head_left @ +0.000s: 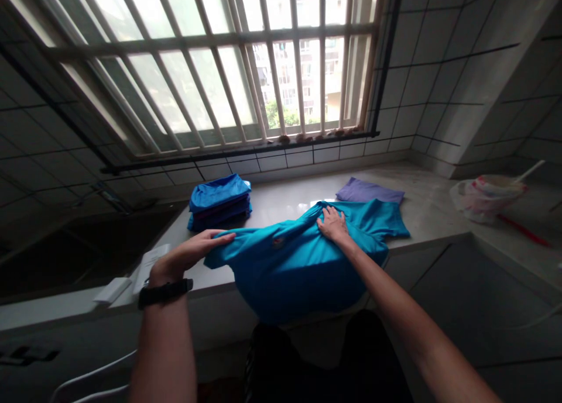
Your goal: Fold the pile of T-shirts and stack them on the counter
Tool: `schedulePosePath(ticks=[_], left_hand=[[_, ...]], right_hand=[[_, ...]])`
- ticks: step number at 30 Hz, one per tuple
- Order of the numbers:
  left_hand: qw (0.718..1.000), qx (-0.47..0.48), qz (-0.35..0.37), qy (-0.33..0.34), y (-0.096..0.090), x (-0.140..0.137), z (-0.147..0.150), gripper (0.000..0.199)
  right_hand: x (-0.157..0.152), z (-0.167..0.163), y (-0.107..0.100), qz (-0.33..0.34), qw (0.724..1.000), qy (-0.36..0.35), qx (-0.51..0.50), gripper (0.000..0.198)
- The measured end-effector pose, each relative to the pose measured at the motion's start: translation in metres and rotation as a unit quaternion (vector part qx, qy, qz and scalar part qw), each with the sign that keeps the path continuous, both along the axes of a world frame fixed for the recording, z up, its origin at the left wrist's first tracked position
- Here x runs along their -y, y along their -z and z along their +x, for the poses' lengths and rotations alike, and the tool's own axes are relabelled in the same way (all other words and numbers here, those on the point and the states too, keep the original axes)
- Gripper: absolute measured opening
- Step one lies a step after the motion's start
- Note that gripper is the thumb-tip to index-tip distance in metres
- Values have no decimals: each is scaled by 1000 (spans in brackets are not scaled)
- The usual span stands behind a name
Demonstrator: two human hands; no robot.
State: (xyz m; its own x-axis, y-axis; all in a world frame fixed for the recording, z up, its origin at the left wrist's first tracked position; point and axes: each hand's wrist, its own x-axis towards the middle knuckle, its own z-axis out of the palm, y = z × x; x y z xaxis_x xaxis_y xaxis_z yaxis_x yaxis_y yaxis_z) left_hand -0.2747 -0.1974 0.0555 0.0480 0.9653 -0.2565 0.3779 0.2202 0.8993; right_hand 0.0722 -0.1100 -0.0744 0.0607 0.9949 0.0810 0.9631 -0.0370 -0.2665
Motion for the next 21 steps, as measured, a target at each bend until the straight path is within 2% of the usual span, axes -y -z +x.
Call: schedulePosePath(ticks=[2, 4, 7, 10, 13, 15, 18, 20, 21], left_hand=[[997, -12, 61, -48, -7, 0, -4, 45], [993, -36, 87, -66, -15, 4, -6, 50], [993, -113, 17, -13, -27, 16, -8, 50], [993, -112, -22, 17, -33, 24, -11, 46], [991, -102, 44, -75, -30, 13, -16, 43], [968, -176, 82, -161, -23, -3, -20, 38], [892, -337, 120, -277, -8, -25, -23, 36], [841, -414, 162, -307, 3, -33, -21, 35], [832, -437, 172, -295, 9, -36, -19, 36]], right_hand=[[-1, 0, 1, 3, 1000, 1, -3, 62], [-1, 0, 1, 2, 1000, 3, -4, 62], [-1, 0, 1, -1, 1000, 4, 1, 61], [0, 0, 0, 2, 1000, 3, 4, 61], [0, 0, 0, 7, 1000, 1, 4, 60], [0, 0, 0, 7, 1000, 2, 3, 60], [0, 0, 1, 6, 1000, 5, 1, 61], [-1, 0, 2, 6, 1000, 5, 2, 61], [-1, 0, 2, 6, 1000, 5, 2, 61]])
